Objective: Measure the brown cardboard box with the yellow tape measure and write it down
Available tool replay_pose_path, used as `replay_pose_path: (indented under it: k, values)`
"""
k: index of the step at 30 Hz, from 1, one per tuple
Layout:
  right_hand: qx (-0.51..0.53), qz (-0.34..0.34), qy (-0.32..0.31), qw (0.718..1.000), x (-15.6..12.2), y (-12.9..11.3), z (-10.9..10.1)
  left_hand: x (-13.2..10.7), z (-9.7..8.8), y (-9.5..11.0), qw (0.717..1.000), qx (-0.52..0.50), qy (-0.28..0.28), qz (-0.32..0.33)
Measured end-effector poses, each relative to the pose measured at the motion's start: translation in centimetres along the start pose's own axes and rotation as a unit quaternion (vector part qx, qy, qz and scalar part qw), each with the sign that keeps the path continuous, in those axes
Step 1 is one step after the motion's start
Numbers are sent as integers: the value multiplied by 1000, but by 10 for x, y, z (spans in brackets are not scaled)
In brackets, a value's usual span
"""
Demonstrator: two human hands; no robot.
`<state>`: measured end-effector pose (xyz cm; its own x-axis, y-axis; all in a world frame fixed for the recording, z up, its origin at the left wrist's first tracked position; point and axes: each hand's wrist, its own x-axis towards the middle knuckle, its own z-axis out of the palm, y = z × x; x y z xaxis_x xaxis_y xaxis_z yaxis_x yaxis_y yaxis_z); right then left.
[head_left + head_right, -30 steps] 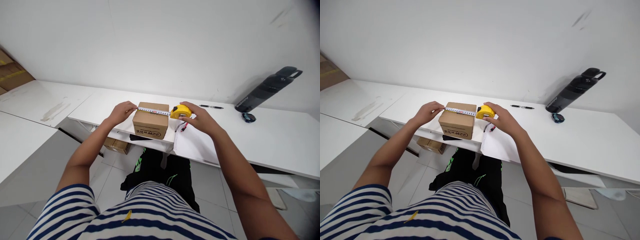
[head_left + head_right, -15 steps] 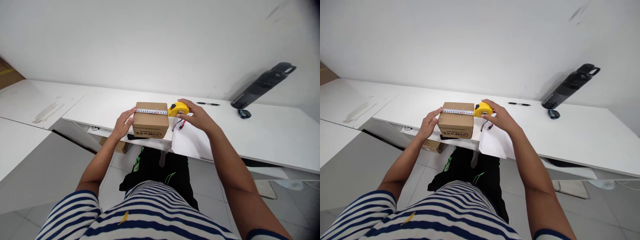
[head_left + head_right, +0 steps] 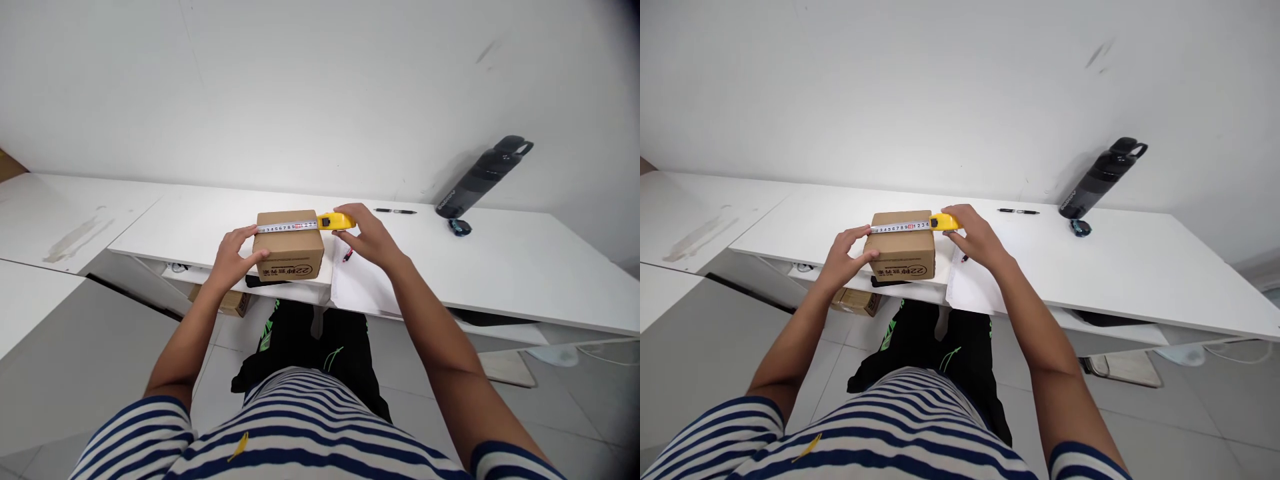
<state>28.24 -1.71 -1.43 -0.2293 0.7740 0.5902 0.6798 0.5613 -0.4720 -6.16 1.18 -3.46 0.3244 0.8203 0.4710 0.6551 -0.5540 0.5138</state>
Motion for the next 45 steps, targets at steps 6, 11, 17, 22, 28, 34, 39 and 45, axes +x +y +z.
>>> replay_pose_path:
  k: [6,11,17,22,28,34,39,45]
  values:
    - [-71,-110,5,991,-12,-36,9,0,-6,14,992,90,71,47]
    - [-20,-82,56,995,-69,-59,39,-44,22,20,969,118,182,114]
    - [140,46,235,961,-153,-72,113,-109,90,45,983,-147,88,65]
    - [75,-29,86,993,-172,-57,114,-98,105,78,855,-435,-273,-75]
    - [-132,67,-11,989,-113,14,37,-56,104,79,866,-366,-319,-115]
    - [-263,205,-181,925,-24,109,14,-24,131,101,913,29,-405,-48]
    - [-209,156,-173,950,-23,126,14,-24,153,101,904,72,-418,-54]
    - [74,252,0,965,-54,101,38,-32,163,97,901,86,-421,-57]
